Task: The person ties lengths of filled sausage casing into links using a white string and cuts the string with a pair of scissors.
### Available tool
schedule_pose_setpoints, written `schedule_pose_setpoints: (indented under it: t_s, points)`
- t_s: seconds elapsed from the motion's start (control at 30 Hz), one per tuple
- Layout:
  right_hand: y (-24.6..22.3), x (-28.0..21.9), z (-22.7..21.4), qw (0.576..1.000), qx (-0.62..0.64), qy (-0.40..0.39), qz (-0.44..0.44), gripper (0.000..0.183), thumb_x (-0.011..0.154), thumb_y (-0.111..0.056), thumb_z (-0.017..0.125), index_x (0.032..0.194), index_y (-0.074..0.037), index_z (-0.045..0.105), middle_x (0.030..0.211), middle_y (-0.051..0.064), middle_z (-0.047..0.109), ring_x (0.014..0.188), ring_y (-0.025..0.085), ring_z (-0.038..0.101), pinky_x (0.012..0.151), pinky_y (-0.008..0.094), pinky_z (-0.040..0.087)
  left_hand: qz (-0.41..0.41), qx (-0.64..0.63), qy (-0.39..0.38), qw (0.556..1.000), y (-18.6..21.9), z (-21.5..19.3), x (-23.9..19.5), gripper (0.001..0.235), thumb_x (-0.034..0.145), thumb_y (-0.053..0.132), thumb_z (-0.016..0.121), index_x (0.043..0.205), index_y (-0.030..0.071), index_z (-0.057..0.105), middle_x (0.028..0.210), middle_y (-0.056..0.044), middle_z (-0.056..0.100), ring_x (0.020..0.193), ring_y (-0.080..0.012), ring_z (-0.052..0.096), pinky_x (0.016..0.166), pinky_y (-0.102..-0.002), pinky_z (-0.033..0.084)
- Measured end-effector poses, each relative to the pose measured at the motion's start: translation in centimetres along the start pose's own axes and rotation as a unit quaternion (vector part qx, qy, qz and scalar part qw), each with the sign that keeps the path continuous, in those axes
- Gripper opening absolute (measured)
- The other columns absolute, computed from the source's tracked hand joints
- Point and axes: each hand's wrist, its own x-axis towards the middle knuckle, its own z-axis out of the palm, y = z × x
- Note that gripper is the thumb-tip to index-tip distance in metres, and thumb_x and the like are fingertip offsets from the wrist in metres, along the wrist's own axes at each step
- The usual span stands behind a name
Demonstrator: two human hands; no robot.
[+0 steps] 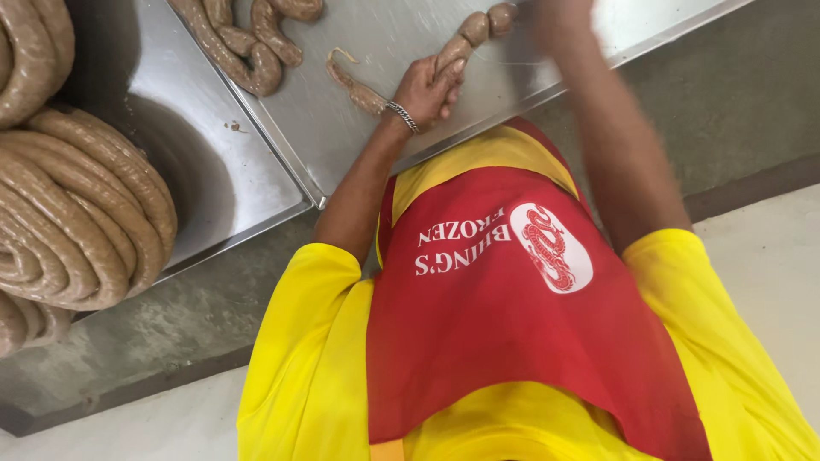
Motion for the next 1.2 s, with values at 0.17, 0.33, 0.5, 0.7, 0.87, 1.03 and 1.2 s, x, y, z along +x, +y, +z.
schedule_pose_setpoints:
  t_s: [0.17, 0.33, 0.5, 0.7, 0.87, 1.03, 1.2]
  points:
    - [-8.4, -9.9, -1.1, 0.946, 0.254, -0.010, -0.203, 0.084, 0.082, -0.009, 0.081, 0.156, -0.029, 0.048, 0.167, 0.023, 0.022, 0.082, 0.041, 0.072, 0.072, 0.048, 0.061, 0.379, 0.179, 0.131, 0.898, -1.2, -0.3, 1.2, 0.055, 0.115, 0.045, 0.039, 0.107, -0.005, 0.061, 0.085, -0.013, 0.068, 0.070, -0.0195, 0.066, 0.063, -0.035, 0.055]
    - [1.2, -17.0, -7.2, 0.932, 0.324, 0.074, -0.144, 0.015, 0.106, -0.003, 0.080, 0.108, -0.015, 0.072, 0.133, 0.002, 0.064, 0.133, 0.034, 0.066, 0.104, 0.039, 0.061, 0.087, 0.121, 0.113, 0.982, -2.8, 1.5, 2.4, 0.060, 0.104, 0.047, 0.051, 0.062, 0.006, 0.068, 0.048, -0.003, 0.060, 0.047, -0.0151, 0.063, 0.055, -0.032, 0.053]
    - [6.1, -23.8, -11.4, 0.578, 0.805, 0.096, 0.091, 0.013, 0.101, -0.018, 0.073, 0.111, -0.012, 0.069, 0.120, 0.006, 0.067, 0.111, 0.024, 0.064, 0.090, 0.035, 0.055, 0.077, 0.004, 0.010, 0.997, -3.7, 1.6, 1.5, 0.048, 0.104, 0.040, 0.053, 0.077, 0.003, 0.067, 0.059, 0.000, 0.059, 0.051, -0.0105, 0.056, 0.051, -0.029, 0.049]
    - [6.7, -28.2, -2.7, 0.807, 0.464, -0.300, 0.209, 0.027, 0.098, -0.032, 0.065, 0.100, -0.006, 0.072, 0.091, 0.011, 0.073, 0.080, 0.016, 0.059, 0.073, 0.033, 0.046, -0.053, -0.261, -0.124, 0.956, -1.1, 0.1, 1.2, 0.031, 0.105, 0.029, 0.049, 0.096, 0.003, 0.063, 0.068, 0.003, 0.051, 0.052, -0.0083, 0.042, 0.046, -0.027, 0.031]
    - [7.3, -31.5, 2.6, 0.506, 0.851, -0.081, 0.115, 0.027, 0.096, -0.032, 0.074, 0.090, -0.006, 0.070, 0.079, 0.001, 0.062, 0.072, 0.012, 0.049, 0.066, 0.031, 0.038, -0.147, -0.373, -0.115, 0.909, -0.3, 0.7, 2.4, 0.037, 0.101, 0.035, 0.033, 0.080, 0.011, 0.053, 0.058, 0.004, 0.044, 0.042, -0.0080, 0.034, 0.038, -0.027, 0.026]
    - [6.1, -31.2, 10.8, 0.645, 0.646, -0.155, 0.377, 0.022, 0.094, -0.032, 0.077, 0.087, -0.013, 0.070, 0.073, -0.007, 0.055, 0.065, 0.008, 0.040, 0.058, 0.028, 0.031, -0.121, -0.436, -0.104, 0.886, -0.9, 1.7, 3.1, 0.041, 0.100, 0.036, 0.030, 0.077, 0.011, 0.053, 0.055, 0.004, 0.044, 0.039, -0.0087, 0.037, 0.034, -0.026, 0.031]
    - [8.7, -34.9, 11.8, 0.655, 0.657, -0.086, 0.363, 0.027, 0.099, -0.037, 0.076, 0.088, -0.012, 0.070, 0.076, -0.006, 0.057, 0.066, 0.006, 0.044, 0.058, 0.025, 0.034, 0.154, 0.045, -0.080, 0.984, -0.6, 1.5, 1.9, 0.038, 0.104, 0.032, 0.045, 0.122, 0.000, 0.056, 0.099, -0.012, 0.065, 0.087, -0.0189, 0.064, 0.078, -0.037, 0.057]
